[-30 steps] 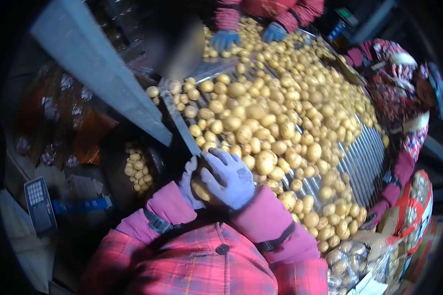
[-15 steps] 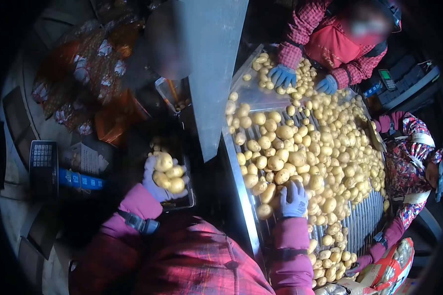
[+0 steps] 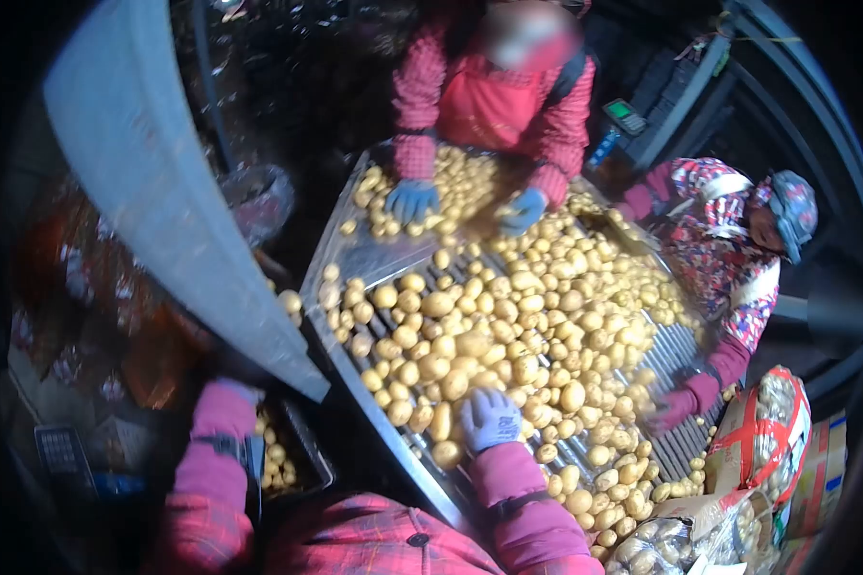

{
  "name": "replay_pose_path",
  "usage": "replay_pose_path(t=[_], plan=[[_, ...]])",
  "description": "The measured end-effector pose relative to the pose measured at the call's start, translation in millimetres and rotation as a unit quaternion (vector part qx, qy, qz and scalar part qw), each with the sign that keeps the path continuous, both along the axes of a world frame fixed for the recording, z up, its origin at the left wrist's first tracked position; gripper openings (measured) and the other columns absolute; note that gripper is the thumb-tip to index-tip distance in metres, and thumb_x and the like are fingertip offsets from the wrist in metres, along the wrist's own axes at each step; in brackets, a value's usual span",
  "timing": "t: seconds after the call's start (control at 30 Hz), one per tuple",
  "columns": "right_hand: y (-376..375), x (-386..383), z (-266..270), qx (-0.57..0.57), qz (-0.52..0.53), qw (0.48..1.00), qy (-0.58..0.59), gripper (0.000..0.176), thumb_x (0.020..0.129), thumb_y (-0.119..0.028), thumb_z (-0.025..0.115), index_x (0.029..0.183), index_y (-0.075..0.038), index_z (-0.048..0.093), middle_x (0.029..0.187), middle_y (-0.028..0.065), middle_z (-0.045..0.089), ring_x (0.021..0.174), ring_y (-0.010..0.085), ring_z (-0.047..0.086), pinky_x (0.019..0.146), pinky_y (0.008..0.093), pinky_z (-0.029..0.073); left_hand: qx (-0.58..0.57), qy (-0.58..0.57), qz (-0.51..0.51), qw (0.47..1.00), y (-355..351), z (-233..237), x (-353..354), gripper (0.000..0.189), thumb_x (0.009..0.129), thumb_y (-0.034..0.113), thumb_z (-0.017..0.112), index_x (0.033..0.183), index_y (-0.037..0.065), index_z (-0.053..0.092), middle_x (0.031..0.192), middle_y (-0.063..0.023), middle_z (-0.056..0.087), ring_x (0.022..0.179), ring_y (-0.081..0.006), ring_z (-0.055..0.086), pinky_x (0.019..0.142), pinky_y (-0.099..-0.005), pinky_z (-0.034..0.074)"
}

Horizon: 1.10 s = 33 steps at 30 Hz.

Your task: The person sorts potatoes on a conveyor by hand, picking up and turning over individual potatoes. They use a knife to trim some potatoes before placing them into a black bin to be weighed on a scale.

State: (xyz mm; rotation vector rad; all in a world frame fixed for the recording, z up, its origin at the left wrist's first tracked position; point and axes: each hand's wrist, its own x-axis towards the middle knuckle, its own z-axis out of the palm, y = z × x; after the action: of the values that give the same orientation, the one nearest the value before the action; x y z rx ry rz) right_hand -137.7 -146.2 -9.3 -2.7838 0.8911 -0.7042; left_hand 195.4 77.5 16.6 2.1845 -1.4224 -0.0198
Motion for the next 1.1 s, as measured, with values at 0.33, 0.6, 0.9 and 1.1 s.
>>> replay_pose_path(t=[0.33, 0.6, 0.9, 1.1], plan=[[0.3, -2.7, -3.2, -0.004, -0.001, 1.000, -0.018, 0.022, 0.080, -0.025, 0.060, 0.097, -0.011, 0.061, 0.100, 0.0098, 0.061, 0.094, 0.0298, 0.057, 0.081, 0.0435, 0.044, 0.102, 0.823, 0.100, 0.550, 10.9, -39.2, -107.5, 0.051, 0.092, 0.041, 0.042, 0.108, -0.006, 0.053, 0.091, -0.0179, 0.061, 0.061, -0.0224, 0.057, 0.056, -0.0341, 0.048], [-2.2, -4.5, 6.6, 0.010, 0.037, 0.997, -0.061, 0.022, 0.078, -0.023, 0.062, 0.094, -0.008, 0.061, 0.094, 0.0103, 0.061, 0.087, 0.0301, 0.058, 0.076, 0.0425, 0.047, 0.133, 0.724, -0.162, 0.658, -52.8, -10.4, -140.0, 0.033, 0.092, 0.025, 0.044, 0.110, 0.001, 0.057, 0.099, -0.0153, 0.063, 0.074, -0.0171, 0.061, 0.067, -0.0291, 0.049], [-4.5, -7.3, 7.8, 0.036, 0.044, 0.994, -0.095, 0.024, 0.079, -0.023, 0.062, 0.097, -0.008, 0.062, 0.096, 0.0109, 0.061, 0.088, 0.0307, 0.058, 0.076, 0.0426, 0.046, 0.235, 0.726, -0.088, 0.640, -95.4, -11.8, -170.6, 0.040, 0.096, 0.035, 0.040, 0.116, 0.004, 0.055, 0.102, -0.0111, 0.064, 0.075, -0.0161, 0.063, 0.063, -0.0268, 0.049], [-2.1, -10.7, 9.2, 0.090, 0.031, 0.993, -0.062, 0.025, 0.080, -0.020, 0.060, 0.099, -0.005, 0.060, 0.099, 0.0118, 0.061, 0.090, 0.0309, 0.056, 0.080, 0.0414, 0.042, 0.058, 0.693, -0.026, 0.718, -107.3, -8.3, -171.4, 0.039, 0.098, 0.034, 0.040, 0.115, 0.002, 0.055, 0.097, -0.0071, 0.065, 0.080, -0.0168, 0.064, 0.070, -0.0286, 0.052]])
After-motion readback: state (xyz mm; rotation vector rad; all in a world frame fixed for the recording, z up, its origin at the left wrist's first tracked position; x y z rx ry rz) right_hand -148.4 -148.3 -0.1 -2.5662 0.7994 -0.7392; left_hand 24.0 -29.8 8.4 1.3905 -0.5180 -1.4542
